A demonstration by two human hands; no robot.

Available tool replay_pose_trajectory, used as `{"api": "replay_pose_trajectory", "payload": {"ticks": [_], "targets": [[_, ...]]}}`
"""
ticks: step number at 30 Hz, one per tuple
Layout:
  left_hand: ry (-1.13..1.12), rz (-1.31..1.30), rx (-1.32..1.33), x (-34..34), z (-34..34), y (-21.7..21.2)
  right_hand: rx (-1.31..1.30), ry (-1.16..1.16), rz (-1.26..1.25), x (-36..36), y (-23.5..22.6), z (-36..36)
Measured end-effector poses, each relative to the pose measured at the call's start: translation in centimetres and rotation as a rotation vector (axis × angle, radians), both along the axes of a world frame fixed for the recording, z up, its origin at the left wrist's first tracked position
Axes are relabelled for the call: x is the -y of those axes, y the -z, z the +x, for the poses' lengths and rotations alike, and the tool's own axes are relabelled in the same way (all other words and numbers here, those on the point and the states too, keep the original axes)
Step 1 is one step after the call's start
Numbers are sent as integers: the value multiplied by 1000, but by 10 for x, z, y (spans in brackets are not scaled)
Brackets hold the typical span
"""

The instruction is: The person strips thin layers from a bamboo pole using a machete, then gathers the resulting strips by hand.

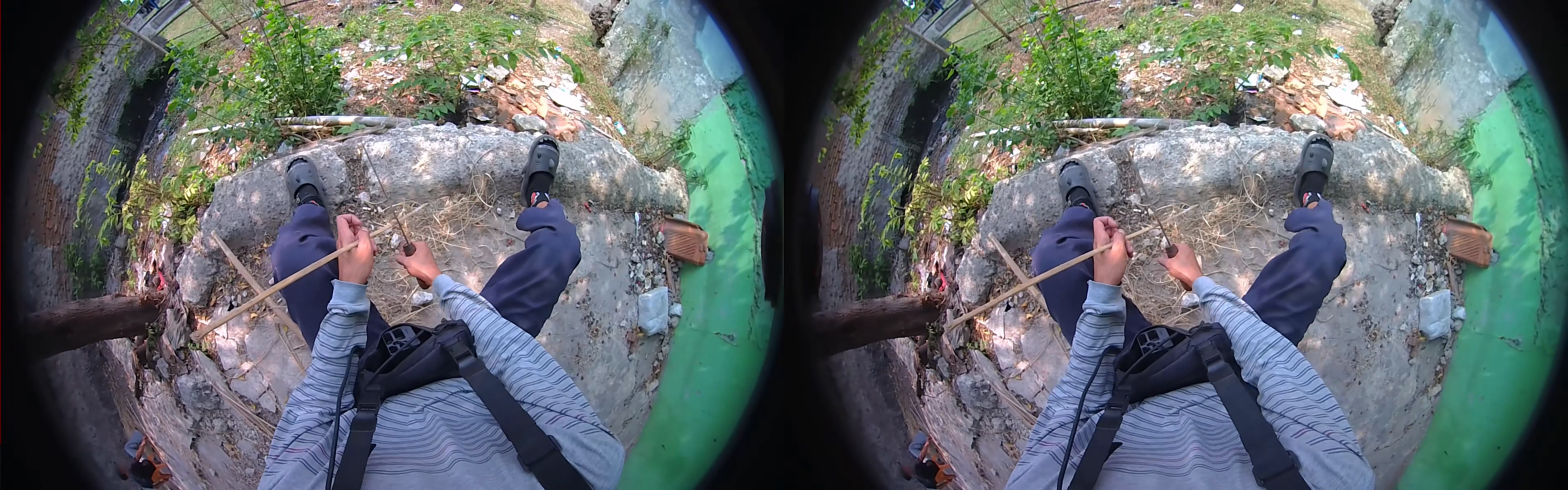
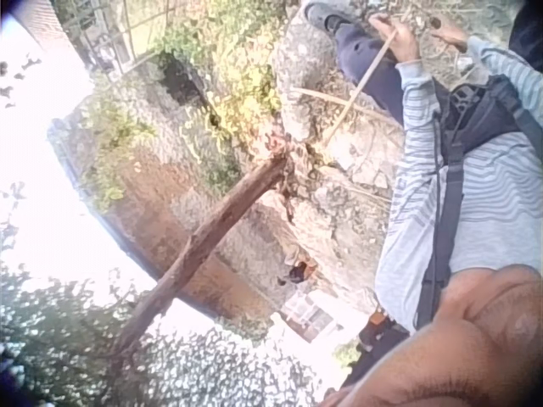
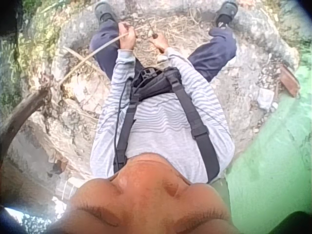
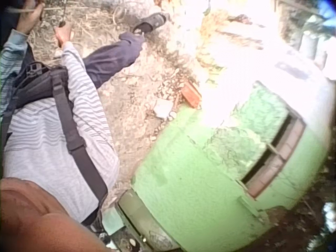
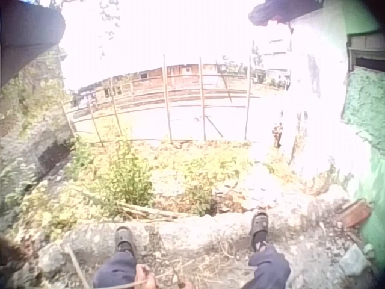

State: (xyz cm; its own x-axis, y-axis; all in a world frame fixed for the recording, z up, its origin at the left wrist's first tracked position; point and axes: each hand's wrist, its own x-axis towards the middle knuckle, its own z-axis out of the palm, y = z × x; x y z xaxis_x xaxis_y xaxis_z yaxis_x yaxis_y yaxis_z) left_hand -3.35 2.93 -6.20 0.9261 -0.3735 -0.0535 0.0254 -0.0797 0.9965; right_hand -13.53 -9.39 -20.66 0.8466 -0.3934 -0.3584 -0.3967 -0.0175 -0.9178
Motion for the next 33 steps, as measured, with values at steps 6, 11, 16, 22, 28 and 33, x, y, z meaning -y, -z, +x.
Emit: {"api": "replay_pose_trajectory", "payload": {"ticks": [6,11,16,22,28,33], "targets": [[-9,-1,-1,3,2,-11,221,-125,-68,-13,-22,0],[-28,3,-14,2,3,-5,148,-63,-44,-8,-13,4],[-24,5,13,2,2,-3,50,-12,-51,-8,-7,5],[-98,298,283,7,1,-34,194,-116,-66,-18,-36,8],[-31,394,484,5,0,-35,131,-66,129,-21,-27,6],[-8,401,447,1,5,-27,68,-207,59,3,-31,8]]}}
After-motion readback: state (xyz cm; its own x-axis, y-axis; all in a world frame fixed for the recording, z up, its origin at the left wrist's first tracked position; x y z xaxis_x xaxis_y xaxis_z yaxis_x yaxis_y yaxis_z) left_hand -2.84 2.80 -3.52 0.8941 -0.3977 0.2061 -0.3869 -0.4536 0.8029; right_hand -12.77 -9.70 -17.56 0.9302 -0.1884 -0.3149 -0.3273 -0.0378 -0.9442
